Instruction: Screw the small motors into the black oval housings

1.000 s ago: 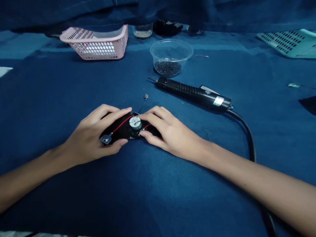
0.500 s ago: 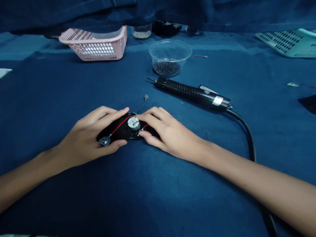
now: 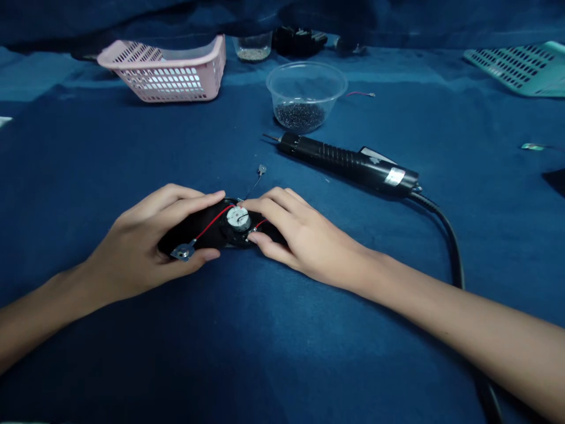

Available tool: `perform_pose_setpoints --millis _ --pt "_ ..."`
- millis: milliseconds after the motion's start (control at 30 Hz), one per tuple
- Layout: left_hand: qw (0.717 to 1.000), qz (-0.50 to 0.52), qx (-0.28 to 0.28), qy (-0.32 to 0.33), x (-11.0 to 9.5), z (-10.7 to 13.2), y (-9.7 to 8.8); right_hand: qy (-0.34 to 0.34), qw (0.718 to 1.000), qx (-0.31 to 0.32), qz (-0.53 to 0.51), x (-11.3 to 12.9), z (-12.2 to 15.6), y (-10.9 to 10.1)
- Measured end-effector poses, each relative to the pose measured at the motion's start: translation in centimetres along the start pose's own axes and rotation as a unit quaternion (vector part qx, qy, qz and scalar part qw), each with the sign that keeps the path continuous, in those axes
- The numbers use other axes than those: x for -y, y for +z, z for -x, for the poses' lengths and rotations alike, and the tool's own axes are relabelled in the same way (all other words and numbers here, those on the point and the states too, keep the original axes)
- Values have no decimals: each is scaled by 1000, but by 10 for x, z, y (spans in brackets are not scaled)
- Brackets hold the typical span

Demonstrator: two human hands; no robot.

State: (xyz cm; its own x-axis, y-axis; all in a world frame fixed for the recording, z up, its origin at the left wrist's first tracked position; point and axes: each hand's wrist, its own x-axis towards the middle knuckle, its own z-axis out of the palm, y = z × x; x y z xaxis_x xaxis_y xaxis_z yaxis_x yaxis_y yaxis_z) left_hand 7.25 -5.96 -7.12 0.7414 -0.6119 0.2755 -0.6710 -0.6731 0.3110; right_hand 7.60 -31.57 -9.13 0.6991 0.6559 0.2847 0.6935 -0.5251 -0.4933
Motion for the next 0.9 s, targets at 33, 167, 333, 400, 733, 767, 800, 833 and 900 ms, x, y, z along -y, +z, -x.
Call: perform_pose_setpoints --millis 33,167,333,400,733,767,800,833,900 --pt "1000 0 1 -1 -1 0 0 0 1000 -1 1 0 0 0" --pt "1000 -4 -5 2 -1 0 1 1 1000 -5 12 1 0 0" --pt "1000 -11 -6 3 0 0 3 8 1000 -2 18 2 0 1" --pt "1000 -11 -5 5 0 -1 3 7 1000 -2 16 2 0 1" --pt "999 -29 21 1 -2 -5 -1 6 1000 -10 19 3 0 0" --pt "999 -30 25 -1 -2 -5 -1 8 1000 -9 19 3 0 0" --pt "999 -33 28 -2 -2 -5 -2 11 1000 -8 18 2 0 1" --pt "999 -35 31 -3 -2 -5 -2 14 1000 -7 18 2 0 1" --pt "999 -39 37 -2 -2 -5 -3 18 1000 -4 17 2 0 1"
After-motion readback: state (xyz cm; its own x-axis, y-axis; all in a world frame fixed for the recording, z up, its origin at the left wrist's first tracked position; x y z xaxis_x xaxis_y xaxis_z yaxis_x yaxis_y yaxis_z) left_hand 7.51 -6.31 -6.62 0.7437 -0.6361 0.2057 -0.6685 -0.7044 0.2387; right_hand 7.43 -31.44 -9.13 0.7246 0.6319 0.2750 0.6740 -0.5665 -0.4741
